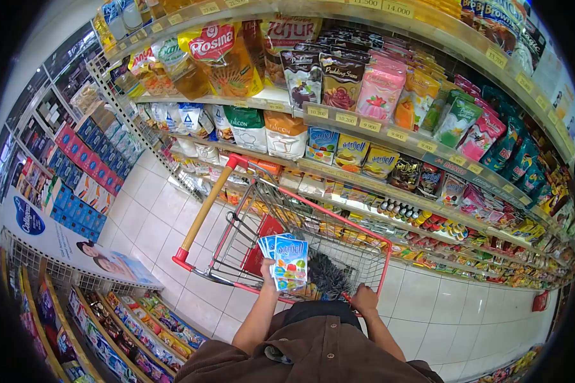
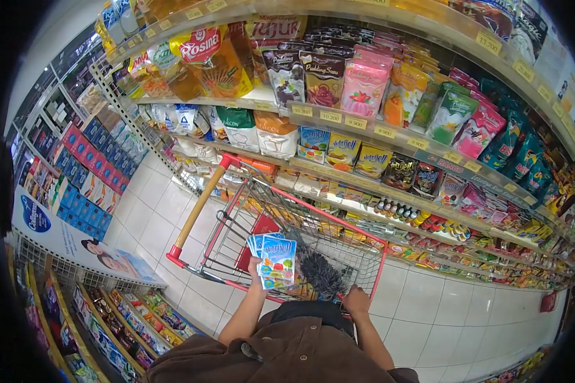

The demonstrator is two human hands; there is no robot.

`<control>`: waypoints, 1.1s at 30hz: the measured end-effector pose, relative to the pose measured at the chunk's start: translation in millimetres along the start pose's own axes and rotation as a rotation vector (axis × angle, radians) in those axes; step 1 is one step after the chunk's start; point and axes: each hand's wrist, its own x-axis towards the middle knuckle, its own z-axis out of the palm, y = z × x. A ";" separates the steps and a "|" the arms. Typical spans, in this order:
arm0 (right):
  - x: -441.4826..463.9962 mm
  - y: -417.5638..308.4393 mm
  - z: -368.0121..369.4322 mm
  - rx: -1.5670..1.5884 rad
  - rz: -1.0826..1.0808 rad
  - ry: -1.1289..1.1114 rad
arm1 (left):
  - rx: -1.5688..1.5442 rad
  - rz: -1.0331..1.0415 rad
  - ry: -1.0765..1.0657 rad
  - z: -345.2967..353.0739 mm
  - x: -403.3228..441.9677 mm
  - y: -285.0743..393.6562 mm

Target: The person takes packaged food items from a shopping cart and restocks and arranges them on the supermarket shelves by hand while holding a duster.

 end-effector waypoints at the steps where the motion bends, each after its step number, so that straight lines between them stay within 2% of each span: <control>1: -3.0 1.0 -0.7 -0.030 -0.069 0.007 | 0.046 0.036 0.039 12.1 -4.2 9.1; 3: 34.3 34.0 57.0 -0.059 -0.143 -0.041 | 0.072 0.067 0.052 14.9 -3.3 13.7; 5: 81.2 58.3 138.6 -0.082 0.007 -0.100 | 0.013 0.162 0.049 7.8 1.6 13.6; 6: 109.0 81.9 166.1 0.036 0.032 -0.340 | -0.093 0.178 0.083 -9.3 5.4 10.3; 9: 57.1 53.7 87.8 -0.143 -0.026 -0.419 | -0.086 0.166 -0.129 -5.5 -1.5 20.5; 10: 67.0 55.9 93.4 -0.340 -0.162 -0.467 | -0.109 0.198 -0.040 -1.5 -7.2 20.3; 11: 73.3 61.7 98.8 -0.345 -0.168 -0.467 | -0.157 0.309 0.103 -28.2 -5.5 16.4; 14: 61.6 58.9 92.6 -0.292 -0.131 -0.491 | -0.119 0.292 0.095 -0.6 -30.0 25.3; 15: 56.6 58.2 96.9 -0.315 -0.138 -0.399 | -0.142 0.257 0.067 -7.9 -36.5 25.0; 16: 56.9 55.1 101.0 -0.333 -0.148 -0.308 | -0.123 0.284 0.136 -10.9 -43.0 24.2; 17: 64.6 54.6 99.0 -0.329 -0.165 -0.307 | -0.101 0.311 0.207 -14.5 -48.3 25.9; 18: 69.9 59.1 98.9 -0.242 -0.141 -0.347 | -0.086 0.318 0.215 -13.8 -54.6 29.7; 20: 66.2 53.4 105.3 -0.141 -0.119 -0.397 | -0.071 0.258 0.089 -7.5 -66.3 34.6; 23: 64.2 36.6 91.2 0.037 -0.083 -0.205 | -0.109 0.332 0.130 -29.2 -73.2 29.1; 27: 38.8 4.3 36.1 0.224 -0.118 -0.226 | -0.132 0.359 0.186 -40.6 -75.8 24.0; 28: 22.7 0.3 16.2 0.253 -0.114 -0.156 | -0.144 0.344 0.183 -37.2 -74.3 23.4; 30: -0.7 15.4 -3.5 0.295 -0.262 0.017 | -0.146 0.334 0.138 -22.3 -63.7 25.6; 31: -20.8 21.7 -18.5 0.359 -0.279 0.024 | -0.138 0.324 0.121 -18.3 -59.9 26.3; 32: -34.6 29.4 -27.0 0.421 -0.294 0.032 | -0.168 0.369 0.170 -54.3 -46.2 19.6; 33: -35.7 51.4 -15.9 0.534 -0.285 -0.048 | -0.158 0.389 0.198 -35.2 -43.3 22.6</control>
